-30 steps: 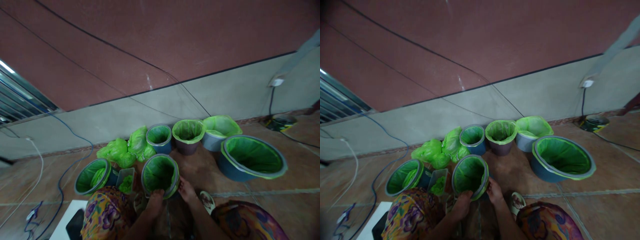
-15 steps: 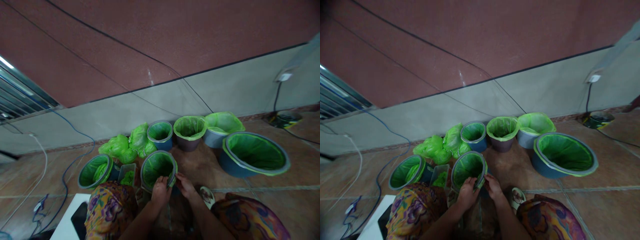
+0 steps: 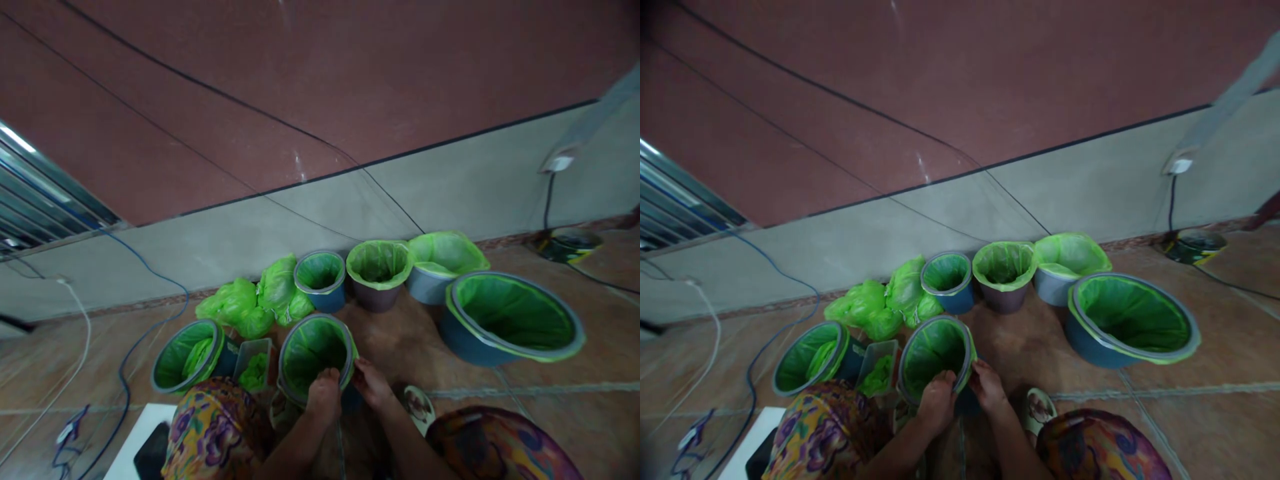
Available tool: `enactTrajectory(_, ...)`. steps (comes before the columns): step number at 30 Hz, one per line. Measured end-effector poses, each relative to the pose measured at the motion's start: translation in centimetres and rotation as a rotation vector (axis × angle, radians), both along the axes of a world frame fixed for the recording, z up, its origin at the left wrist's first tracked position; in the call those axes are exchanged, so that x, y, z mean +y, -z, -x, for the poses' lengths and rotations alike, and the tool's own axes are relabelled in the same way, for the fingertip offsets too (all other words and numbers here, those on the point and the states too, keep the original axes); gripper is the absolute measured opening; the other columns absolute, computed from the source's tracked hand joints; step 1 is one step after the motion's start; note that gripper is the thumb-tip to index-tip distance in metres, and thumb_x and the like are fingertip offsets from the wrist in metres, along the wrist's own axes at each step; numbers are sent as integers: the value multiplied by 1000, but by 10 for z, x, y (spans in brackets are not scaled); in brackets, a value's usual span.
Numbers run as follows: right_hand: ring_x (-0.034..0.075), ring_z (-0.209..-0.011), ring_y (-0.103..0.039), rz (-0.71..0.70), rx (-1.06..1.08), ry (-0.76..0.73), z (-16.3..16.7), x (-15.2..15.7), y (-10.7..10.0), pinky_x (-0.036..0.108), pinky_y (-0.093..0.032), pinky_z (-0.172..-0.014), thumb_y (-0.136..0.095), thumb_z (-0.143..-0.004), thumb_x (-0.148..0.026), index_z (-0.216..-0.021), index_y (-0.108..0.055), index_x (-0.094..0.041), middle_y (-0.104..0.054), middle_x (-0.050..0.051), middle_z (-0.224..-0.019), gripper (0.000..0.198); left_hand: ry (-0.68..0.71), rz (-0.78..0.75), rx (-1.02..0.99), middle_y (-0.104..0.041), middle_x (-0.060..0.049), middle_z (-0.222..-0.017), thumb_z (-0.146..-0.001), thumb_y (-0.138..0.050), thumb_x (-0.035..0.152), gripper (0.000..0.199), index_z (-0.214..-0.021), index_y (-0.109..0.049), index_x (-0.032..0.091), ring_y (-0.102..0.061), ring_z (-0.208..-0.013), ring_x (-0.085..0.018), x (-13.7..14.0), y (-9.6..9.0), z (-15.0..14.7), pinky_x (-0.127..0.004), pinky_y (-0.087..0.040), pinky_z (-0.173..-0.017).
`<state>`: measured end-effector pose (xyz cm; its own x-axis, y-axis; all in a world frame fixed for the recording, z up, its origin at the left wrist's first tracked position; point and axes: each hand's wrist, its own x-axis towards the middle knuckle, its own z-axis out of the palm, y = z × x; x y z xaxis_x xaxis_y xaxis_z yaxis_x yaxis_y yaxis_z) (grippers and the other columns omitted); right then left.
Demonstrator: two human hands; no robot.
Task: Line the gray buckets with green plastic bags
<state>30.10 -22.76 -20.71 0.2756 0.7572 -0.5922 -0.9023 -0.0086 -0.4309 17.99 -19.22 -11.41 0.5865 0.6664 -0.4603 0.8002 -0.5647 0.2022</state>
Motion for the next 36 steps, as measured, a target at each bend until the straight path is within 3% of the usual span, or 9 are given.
enactTrajectory(5,16,-62,-64,8,21,7,-1,4,-2,28,-51,-61,-74,-66,-34,-73,-66,-20,-69,1,-68,18,63,-17,62,-55,-13,-113,-73,-49,9,33,-106,-51,15,-50,-108,-26,2,0,-1,-35,-42,-89)
enactTrajectory(13,13,-61,-63,-68,16,1,8,3,-14,24,-49,-58,-79,-61,-23,-75,-65,-20,-69,-1,-67,21,180,-95,28,-57,-11,-110,-69,-47,5,38,-105,-52,15,-49,-107,-25,24,-6,21,-35,-40,-91)
enactTrajectory(19,15,-60,-64,-6,9,-42,10,0,-12,26,-49,-59,-79,-61,-29,-72,-63,-18,-69,1,-67,23,153,-114,17,-59,-8,-108,-77,-39,4,35,-104,-55,18,-49,-108,-22,31,-4,35,-33,-38,-95)
enactTrajectory(27,12,-56,-61,108,22,33,8,-4,-6,24,-48,-56,-77,-62,-27,-73,-60,-21,-66,-3,-61,21,121,-107,126,-61,-9,-106,-81,-37,6,34,-101,-60,19,-52,-107,-21,31,-16,58,-33,-40,-92)
enactTrajectory(33,13,-57,-61,85,8,5,6,-4,-7,25,-48,-57,-77,-63,-31,-75,-63,-22,-67,-2,-64,20,82,-142,216,-62,-12,-110,-83,-34,6,37,-106,-62,15,-54,-109,-24,26,-18,54,-37,-40,-94)
enactTrajectory(36,13,-57,-60,85,-11,-5,6,-6,-8,25,-47,-56,-79,-58,-24,-70,-63,-21,-66,-3,-62,21,64,-149,222,-60,-14,-115,-76,-48,9,38,-112,-60,14,-52,-111,-29,20,-20,44,-44,-38,-96)
